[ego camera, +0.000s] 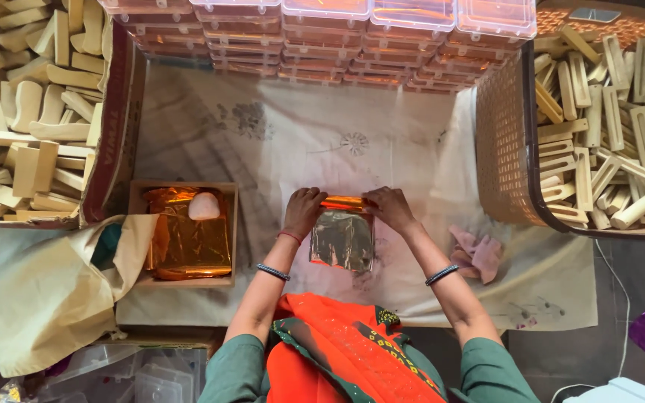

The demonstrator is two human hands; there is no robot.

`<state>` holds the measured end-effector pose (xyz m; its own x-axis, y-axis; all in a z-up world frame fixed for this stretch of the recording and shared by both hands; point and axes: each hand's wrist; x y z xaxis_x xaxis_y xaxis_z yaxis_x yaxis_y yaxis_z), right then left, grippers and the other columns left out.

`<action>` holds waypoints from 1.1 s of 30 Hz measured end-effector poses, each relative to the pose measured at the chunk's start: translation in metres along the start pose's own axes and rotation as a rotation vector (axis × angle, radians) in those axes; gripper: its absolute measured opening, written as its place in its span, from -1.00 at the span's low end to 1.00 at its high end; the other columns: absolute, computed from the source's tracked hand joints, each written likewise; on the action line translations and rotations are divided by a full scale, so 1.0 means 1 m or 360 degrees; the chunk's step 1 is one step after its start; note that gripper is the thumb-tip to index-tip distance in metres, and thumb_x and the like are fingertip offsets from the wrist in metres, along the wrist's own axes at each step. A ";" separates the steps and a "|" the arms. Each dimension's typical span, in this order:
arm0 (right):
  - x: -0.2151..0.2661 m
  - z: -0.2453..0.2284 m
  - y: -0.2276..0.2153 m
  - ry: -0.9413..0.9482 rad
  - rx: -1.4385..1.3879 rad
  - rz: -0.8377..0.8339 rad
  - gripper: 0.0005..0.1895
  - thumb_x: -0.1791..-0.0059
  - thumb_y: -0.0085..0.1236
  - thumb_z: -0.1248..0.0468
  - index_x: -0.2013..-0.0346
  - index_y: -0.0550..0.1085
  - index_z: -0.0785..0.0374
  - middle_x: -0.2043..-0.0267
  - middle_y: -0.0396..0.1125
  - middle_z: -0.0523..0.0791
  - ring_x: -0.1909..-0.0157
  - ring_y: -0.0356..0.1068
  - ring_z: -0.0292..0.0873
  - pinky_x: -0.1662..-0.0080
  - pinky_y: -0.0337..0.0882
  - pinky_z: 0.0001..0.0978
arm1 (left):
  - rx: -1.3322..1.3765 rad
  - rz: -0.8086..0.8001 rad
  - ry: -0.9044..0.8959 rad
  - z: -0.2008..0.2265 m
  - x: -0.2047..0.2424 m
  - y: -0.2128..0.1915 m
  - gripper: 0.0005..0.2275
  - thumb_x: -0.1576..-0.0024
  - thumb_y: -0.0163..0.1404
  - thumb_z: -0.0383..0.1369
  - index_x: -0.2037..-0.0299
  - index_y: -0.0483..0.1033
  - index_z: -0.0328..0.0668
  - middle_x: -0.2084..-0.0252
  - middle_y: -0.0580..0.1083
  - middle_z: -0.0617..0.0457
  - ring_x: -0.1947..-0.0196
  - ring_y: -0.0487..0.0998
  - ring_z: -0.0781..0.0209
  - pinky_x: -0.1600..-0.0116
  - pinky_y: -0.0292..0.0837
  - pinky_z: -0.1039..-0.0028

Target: The person wipes wooden blocks with a pink cloth and wraps them in orange foil. They place the wrapped blocks into clear plastic containers and stack them. The person also handles a pink stone and a cloth while working on a floor covering.

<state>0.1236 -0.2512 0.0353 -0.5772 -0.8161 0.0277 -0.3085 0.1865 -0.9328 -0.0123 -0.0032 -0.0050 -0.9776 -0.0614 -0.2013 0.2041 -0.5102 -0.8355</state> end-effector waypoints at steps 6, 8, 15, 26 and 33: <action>0.005 0.003 0.011 -0.0133 0.0183 -0.0016 -0.55 0.04 0.21 -0.03 -0.05 0.53 0.12 0.08 0.48 -0.16 0.00 0.44 -0.12 -0.04 0.33 -0.13 | -0.0039 -0.0003 -0.0051 -0.004 0.002 0.009 -0.64 0.02 0.23 -0.33 -0.01 0.50 0.01 0.01 0.49 0.10 -0.11 0.44 0.05 -0.22 0.29 0.19; 0.006 -0.011 0.002 -0.0184 0.0270 0.0028 -0.54 0.03 0.21 -0.04 -0.06 0.52 0.13 0.08 0.48 -0.15 0.01 0.44 -0.12 -0.04 0.32 -0.14 | -0.0081 -0.0007 -0.0080 -0.004 0.001 0.009 -0.64 0.02 0.23 -0.31 0.00 0.49 0.00 0.01 0.49 0.10 -0.12 0.43 0.05 -0.23 0.27 0.18; 0.015 -0.021 0.002 -0.0372 0.0419 0.0338 -0.51 0.03 0.22 0.00 -0.07 0.48 0.22 0.00 0.43 -0.11 -0.01 0.41 -0.11 -0.07 0.32 -0.18 | -0.0124 0.0035 -0.0096 -0.002 0.003 0.008 -0.63 0.01 0.22 -0.28 -0.01 0.48 -0.04 -0.01 0.47 0.09 -0.12 0.43 0.07 -0.24 0.25 0.17; 0.012 -0.004 0.015 -0.0263 0.0341 0.0156 -0.53 0.10 0.25 0.10 -0.06 0.49 0.20 0.00 0.43 -0.13 -0.03 0.40 -0.10 -0.07 0.29 -0.17 | -0.0106 0.0076 -0.0106 -0.004 0.005 0.009 -0.67 0.02 0.24 -0.27 0.05 0.49 0.01 0.02 0.46 0.10 -0.10 0.43 0.06 -0.22 0.27 0.18; 0.002 0.000 0.013 -0.0139 0.0239 0.0005 -0.60 0.13 0.29 0.12 0.03 0.51 0.11 0.08 0.42 -0.17 -0.02 0.38 -0.12 -0.05 0.29 -0.15 | -0.0043 0.0031 -0.0193 -0.014 0.007 0.019 -0.63 0.04 0.27 -0.24 0.06 0.48 -0.05 0.00 0.46 0.07 -0.14 0.42 0.03 -0.23 0.27 0.17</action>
<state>0.1184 -0.2501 0.0238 -0.5082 -0.8612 -0.0007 -0.1865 0.1109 -0.9762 -0.0149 -0.0012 -0.0290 -0.9722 -0.1750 -0.1556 0.2226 -0.4846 -0.8459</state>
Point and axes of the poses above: each hand's wrist, its own x-axis away from the middle knuckle, its own y-axis out of the palm, z = x × y
